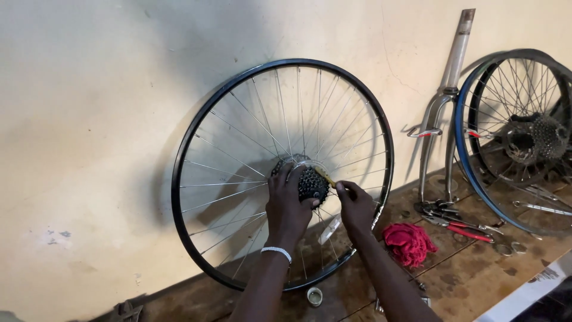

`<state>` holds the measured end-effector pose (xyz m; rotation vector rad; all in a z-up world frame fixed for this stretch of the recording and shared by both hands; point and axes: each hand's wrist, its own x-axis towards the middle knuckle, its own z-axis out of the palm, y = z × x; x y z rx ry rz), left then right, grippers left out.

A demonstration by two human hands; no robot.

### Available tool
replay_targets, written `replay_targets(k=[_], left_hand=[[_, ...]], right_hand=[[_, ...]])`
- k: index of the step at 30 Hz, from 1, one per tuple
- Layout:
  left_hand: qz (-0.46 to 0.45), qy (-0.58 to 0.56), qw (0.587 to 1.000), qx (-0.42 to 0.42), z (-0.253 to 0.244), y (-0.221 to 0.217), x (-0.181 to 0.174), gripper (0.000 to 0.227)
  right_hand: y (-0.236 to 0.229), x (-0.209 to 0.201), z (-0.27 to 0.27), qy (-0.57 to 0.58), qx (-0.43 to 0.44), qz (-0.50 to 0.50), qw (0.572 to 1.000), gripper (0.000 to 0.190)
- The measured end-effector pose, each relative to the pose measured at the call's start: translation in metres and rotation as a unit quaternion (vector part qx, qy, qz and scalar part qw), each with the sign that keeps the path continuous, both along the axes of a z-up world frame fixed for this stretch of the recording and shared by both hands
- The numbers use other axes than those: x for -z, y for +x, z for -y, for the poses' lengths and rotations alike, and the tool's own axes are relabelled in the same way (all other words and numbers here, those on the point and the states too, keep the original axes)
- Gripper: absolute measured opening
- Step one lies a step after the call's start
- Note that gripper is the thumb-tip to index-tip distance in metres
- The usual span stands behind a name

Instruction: Cleaning a bicycle cassette on a rear wheel using a brush and a cloth on a workbench.

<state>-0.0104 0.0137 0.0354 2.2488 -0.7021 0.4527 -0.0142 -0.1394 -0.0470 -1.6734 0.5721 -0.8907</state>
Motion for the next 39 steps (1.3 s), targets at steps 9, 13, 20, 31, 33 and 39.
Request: replay_targets(k=[9, 13, 20, 31, 33, 39], left_hand=[[0.046, 0.040, 0.998, -0.007, 0.003, 0.001, 0.008, 0.061], [0.044, 0.053, 0.998, 0.001, 0.001, -0.002, 0.005, 0.056], [0.039, 0.067, 0.997, -0.003, 0.002, 0.005, 0.011, 0.060], [0.021, 0.049, 0.998, -0.017, 0.011, 0.007, 0.013, 0.062], [0.017, 0.042, 0.999, -0.021, 0.015, 0.006, 0.009, 0.063], [-0.006, 0.042, 0.999, -0.031, 0.025, 0.002, 0.008, 0.064]], right_hand=[[-0.023, 0.030, -0.006, 0.011, -0.007, 0.001, 1.000, 0.021], [-0.016, 0.017, -0.001, -0.006, -0.011, 0.029, 0.999, 0.022], [-0.025, -0.024, -0.009, -0.023, -0.054, 0.025, 0.998, 0.028], [-0.040, -0.043, -0.011, -0.219, -0.085, 0.061, 0.970, 0.022], [-0.041, -0.039, -0.001, -0.145, -0.046, 0.074, 0.986, 0.029], [-0.026, -0.027, 0.007, -0.231, -0.032, 0.087, 0.969, 0.025]])
